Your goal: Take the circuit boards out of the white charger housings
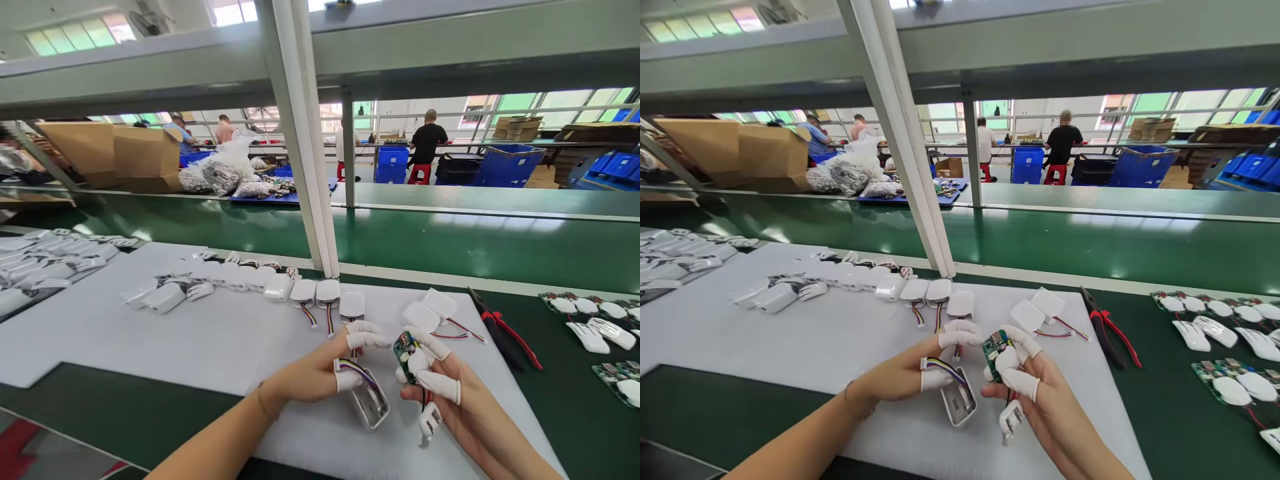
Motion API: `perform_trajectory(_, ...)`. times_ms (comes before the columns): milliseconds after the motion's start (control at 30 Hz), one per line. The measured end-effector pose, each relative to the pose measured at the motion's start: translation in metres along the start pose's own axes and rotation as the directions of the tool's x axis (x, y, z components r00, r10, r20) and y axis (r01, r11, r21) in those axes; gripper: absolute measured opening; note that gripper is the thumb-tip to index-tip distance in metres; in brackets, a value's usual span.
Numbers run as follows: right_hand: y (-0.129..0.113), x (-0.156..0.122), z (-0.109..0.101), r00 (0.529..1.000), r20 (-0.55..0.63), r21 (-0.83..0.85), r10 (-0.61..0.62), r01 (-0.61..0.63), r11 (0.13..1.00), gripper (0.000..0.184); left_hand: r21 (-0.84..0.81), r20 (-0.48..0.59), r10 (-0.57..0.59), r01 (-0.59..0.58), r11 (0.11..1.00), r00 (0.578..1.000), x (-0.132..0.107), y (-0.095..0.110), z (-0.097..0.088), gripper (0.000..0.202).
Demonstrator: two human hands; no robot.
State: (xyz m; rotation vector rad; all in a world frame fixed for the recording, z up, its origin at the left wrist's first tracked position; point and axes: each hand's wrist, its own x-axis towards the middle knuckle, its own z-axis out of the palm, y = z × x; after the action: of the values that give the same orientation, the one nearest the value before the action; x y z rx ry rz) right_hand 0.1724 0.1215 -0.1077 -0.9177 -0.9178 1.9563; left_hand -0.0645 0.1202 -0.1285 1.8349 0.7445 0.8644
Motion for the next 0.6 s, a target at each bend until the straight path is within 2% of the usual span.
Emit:
perform_trajectory(100, -0.004, 0.001, -0.001, 1.0, -0.007, -0.007, 0.012, -0.012, 1.0, 0.066, 0.057, 0.155, 0.103, -0.113, 0.992, 0.983, 0.003, 0.012, -0.01, 0.031)
perform_trajectory(233, -0.007, 0.005, -0.005, 0.998, 0.058, -0.023, 0.03, -0.029, 0.999, 0.069, 0.06, 0.315, 0.116, -0.141, 0.988, 0.942, 0.007, 0.024, -0.012, 0.023)
perform_trajectory(300, -0.008, 0.005, -0.006, 0.998, 0.048, -0.054, 0.051, -0.048, 0.997, 0.071, 0.087, 0.355, 0.115, -0.155, 0.984, 0.928, 0.008, 0.026, -0.015, 0.028)
perform_trajectory(400, -0.009, 0.005, -0.006, 0.998, -0.019, -0.09, 0.067, -0.069, 0.994, 0.075, 0.071, 0.36, 0.118, -0.154, 0.986, 0.925, 0.01, 0.024, -0.02, 0.036)
perform_trajectory(467, -0.008, 0.005, -0.004, 0.994, -0.099, -0.076, 0.048, -0.056, 0.996, 0.071, -0.026, 0.341, 0.137, -0.137, 0.99, 0.93, 0.009, 0.018, -0.021, 0.035)
perform_trajectory(533, -0.008, 0.005, -0.001, 0.989, -0.144, -0.053, 0.035, -0.043, 0.998, 0.063, -0.155, 0.249, 0.129, -0.092, 0.984, 0.96, 0.006, 0.012, -0.018, 0.031)
perform_trajectory(600, -0.007, 0.006, 0.001, 0.989, -0.143, -0.046, 0.04, -0.046, 0.998, 0.057, -0.277, 0.109, 0.053, -0.021, 0.961, 0.993, 0.0, 0.011, -0.01, 0.031)
